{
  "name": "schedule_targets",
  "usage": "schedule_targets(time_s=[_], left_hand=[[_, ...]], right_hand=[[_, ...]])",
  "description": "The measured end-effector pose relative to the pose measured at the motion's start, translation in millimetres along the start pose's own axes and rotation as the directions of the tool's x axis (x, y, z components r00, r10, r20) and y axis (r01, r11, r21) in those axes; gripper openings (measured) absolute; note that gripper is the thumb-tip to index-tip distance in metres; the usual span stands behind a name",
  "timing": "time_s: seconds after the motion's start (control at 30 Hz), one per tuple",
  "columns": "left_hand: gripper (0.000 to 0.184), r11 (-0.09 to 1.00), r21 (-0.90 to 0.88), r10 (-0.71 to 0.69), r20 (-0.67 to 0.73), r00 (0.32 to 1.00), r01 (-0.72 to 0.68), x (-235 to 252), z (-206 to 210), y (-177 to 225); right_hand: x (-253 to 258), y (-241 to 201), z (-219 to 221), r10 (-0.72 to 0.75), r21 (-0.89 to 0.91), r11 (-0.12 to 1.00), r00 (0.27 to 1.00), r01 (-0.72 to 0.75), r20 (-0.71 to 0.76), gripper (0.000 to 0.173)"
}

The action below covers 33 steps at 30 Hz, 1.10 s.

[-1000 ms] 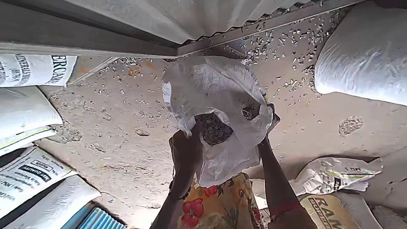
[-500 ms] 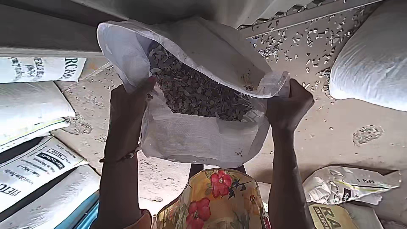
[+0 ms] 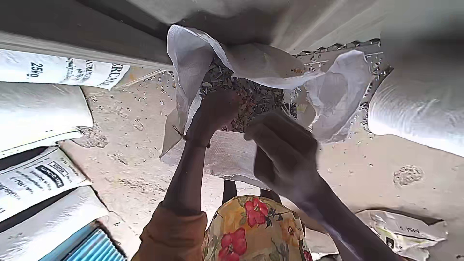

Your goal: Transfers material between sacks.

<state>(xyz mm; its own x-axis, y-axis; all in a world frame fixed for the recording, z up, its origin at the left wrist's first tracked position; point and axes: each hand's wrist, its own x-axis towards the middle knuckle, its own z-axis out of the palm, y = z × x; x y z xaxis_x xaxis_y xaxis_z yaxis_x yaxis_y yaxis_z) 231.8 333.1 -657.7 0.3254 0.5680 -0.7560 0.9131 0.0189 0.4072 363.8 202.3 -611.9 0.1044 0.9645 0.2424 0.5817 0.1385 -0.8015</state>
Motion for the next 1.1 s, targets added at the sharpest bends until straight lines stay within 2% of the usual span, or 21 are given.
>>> schedule_targets(time_s=[0.03,0.07,0.1,0.13,0.17,0.27,0.37,0.43,0.53,0.6,0.63,0.73,0.77,0.83,0.87,0.93,1.0,1.07,1.1], left_hand=[[0.029,0.999,0.021,-0.043,-0.061,0.997,0.044,23,1,-9],[0.028,0.998,0.022,-0.049,-0.187,0.981,0.054,37,4,-14],[0.029,0.999,0.036,-0.013,-0.325,0.946,0.026,49,8,-19],[0.032,0.998,0.063,0.043,-0.444,0.895,-0.017,58,11,-22],[0.037,0.992,0.105,0.111,-0.529,0.841,-0.065,65,15,-26],[0.041,0.954,0.294,0.241,-0.654,0.717,-0.052,81,42,-42],[0.052,0.962,0.274,0.197,-0.672,0.714,-0.006,79,72,-50],[0.05,0.981,0.196,0.123,-0.653,0.747,0.01,64,82,-50],[0.044,0.994,-0.018,0.083,-0.554,0.829,-0.112,13,88,-42],[0.041,0.984,-0.097,0.092,-0.455,0.886,-0.152,-4,86,-43],[0.041,0.98,-0.084,0.126,-0.442,0.888,-0.18,4,82,-48],[0.042,0.971,0.033,0.219,-0.521,0.825,-0.238,56,59,-53],[0.045,0.969,0.071,0.235,-0.545,0.805,-0.236,71,52,-52],[0.052,0.977,0.158,0.208,-0.542,0.814,-0.144,88,52,-47],[0.054,0.972,0.216,0.204,-0.553,0.808,-0.097,93,61,-50],[0.053,0.952,0.298,0.243,-0.609,0.755,-0.066,89,83,-58],[0.047,0.949,0.287,0.29,-0.632,0.719,-0.131,70,93,-61],[0.041,0.958,0.192,0.286,-0.588,0.757,-0.213,44,94,-55],[0.039,0.963,0.131,0.27,-0.52,0.81,-0.237,35,90,-53]], right_hand=[[11,12,18,0.163,-0.036,0.987,0.955,-0.159,0.247,0.012],[29,27,33,0.339,-0.121,0.939,0.808,-0.322,0.481,0.012],[46,46,50,0.439,-0.205,0.896,0.708,-0.395,0.553,0.016],[58,70,69,0.483,-0.264,0.875,0.704,-0.405,0.52,0.025],[67,90,86,0.485,-0.295,0.874,0.739,-0.387,0.467,0.034],[89,131,120,0.452,-0.394,0.874,0.773,-0.284,0.446,0.045],[85,134,130,0.447,-0.452,0.864,0.753,-0.223,0.483,0.066],[63,125,121,0.444,-0.454,0.865,0.745,-0.212,0.498,0.057],[-6,113,99,0.427,-0.433,0.871,0.794,-0.232,0.432,0.052],[-3,87,62,0.523,-0.409,0.848,0.651,-0.336,0.551,0.049],[13,84,53,0.533,-0.395,0.845,0.627,-0.361,0.568,0.048],[70,105,63,0.501,-0.405,0.855,0.716,-0.324,0.486,0.049],[86,116,74,0.485,-0.42,0.858,0.739,-0.296,0.468,0.048],[91,137,96,0.46,-0.474,0.847,0.778,-0.24,0.428,0.049],[83,140,105,0.457,-0.507,0.833,0.792,-0.221,0.404,0.053],[58,136,109,0.479,-0.516,0.822,0.784,-0.243,0.395,0.056],[24,141,107,0.49,-0.468,0.834,0.785,-0.294,0.38,0.055],[-14,153,99,0.526,-0.454,0.825,0.75,-0.336,0.401,0.06],[-18,151,90,0.535,-0.427,0.827,0.748,-0.367,0.393,0.06]])
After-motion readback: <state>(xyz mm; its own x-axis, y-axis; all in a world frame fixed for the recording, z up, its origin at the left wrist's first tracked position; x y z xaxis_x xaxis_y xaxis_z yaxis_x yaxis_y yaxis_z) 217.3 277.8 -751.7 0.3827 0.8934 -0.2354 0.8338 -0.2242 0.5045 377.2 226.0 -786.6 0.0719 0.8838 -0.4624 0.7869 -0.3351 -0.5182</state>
